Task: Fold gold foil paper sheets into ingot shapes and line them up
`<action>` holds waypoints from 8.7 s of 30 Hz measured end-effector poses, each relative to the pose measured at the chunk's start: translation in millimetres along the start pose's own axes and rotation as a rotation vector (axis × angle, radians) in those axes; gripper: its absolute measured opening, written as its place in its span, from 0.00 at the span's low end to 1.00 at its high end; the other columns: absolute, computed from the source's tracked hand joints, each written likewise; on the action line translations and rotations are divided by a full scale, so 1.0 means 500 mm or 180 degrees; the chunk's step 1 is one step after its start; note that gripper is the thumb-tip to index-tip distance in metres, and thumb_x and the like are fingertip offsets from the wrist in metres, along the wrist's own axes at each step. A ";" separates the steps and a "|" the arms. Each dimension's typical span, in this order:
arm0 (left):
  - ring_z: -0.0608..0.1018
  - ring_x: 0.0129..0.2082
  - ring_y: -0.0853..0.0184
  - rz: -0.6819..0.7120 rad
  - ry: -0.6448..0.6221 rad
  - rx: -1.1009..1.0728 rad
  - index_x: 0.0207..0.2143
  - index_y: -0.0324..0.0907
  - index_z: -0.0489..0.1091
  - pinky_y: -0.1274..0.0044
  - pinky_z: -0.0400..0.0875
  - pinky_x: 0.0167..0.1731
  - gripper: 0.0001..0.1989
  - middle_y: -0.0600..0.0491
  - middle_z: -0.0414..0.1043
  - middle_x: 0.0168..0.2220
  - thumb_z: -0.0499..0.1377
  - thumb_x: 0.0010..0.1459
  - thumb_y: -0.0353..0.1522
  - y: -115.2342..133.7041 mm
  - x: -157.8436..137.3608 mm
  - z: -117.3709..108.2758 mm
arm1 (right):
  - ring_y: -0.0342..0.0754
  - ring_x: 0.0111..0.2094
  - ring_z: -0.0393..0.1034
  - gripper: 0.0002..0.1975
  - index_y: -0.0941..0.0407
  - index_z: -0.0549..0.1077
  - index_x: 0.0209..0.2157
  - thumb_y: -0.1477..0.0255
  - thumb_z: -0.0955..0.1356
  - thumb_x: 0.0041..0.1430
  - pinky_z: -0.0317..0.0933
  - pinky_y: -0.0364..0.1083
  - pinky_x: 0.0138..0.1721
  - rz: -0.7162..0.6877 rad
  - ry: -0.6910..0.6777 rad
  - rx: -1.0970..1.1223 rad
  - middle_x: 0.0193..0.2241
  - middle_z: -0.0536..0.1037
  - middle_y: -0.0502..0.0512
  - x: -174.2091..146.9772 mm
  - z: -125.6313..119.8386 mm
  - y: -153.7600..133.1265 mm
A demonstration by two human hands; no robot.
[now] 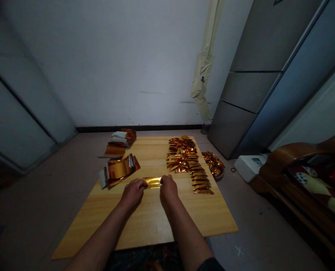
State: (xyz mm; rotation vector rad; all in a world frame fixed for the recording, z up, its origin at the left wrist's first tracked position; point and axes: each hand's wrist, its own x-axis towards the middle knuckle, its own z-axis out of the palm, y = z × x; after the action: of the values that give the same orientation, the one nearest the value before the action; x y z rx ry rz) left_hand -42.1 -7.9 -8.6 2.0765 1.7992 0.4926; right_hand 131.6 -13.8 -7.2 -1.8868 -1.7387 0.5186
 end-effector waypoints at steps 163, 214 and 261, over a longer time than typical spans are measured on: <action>0.73 0.42 0.64 0.1171 0.1042 -0.0250 0.43 0.42 0.68 0.72 0.71 0.43 0.12 0.49 0.67 0.41 0.56 0.55 0.26 -0.015 -0.072 0.024 | 0.52 0.42 0.62 0.07 0.54 0.76 0.38 0.72 0.65 0.63 0.48 0.49 0.42 -0.1651 -0.0438 -0.1185 0.36 0.75 0.58 -0.025 -0.025 0.007; 0.69 0.51 0.57 0.1377 0.0338 0.0748 0.48 0.53 0.72 0.57 0.53 0.52 0.15 0.50 0.72 0.54 0.60 0.56 0.36 0.002 -0.099 -0.025 | 0.50 0.51 0.63 0.09 0.52 0.75 0.42 0.70 0.69 0.58 0.50 0.50 0.52 -0.2242 -0.0700 -0.0536 0.47 0.76 0.53 -0.079 -0.077 0.050; 0.75 0.51 0.59 0.0949 0.0740 0.0258 0.41 0.48 0.74 0.56 0.52 0.58 0.09 0.48 0.74 0.52 0.57 0.58 0.34 0.034 -0.136 0.023 | 0.46 0.40 0.64 0.06 0.51 0.80 0.31 0.73 0.69 0.60 0.51 0.45 0.43 -0.1906 -0.0559 -0.0044 0.35 0.76 0.50 -0.067 -0.047 0.071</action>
State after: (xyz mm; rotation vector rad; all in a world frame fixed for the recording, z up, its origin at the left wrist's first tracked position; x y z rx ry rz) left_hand -31.1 -77.7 -12.9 2.4472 1.6564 0.7813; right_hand 170.5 -51.1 -12.4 -1.2538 -2.2939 0.4418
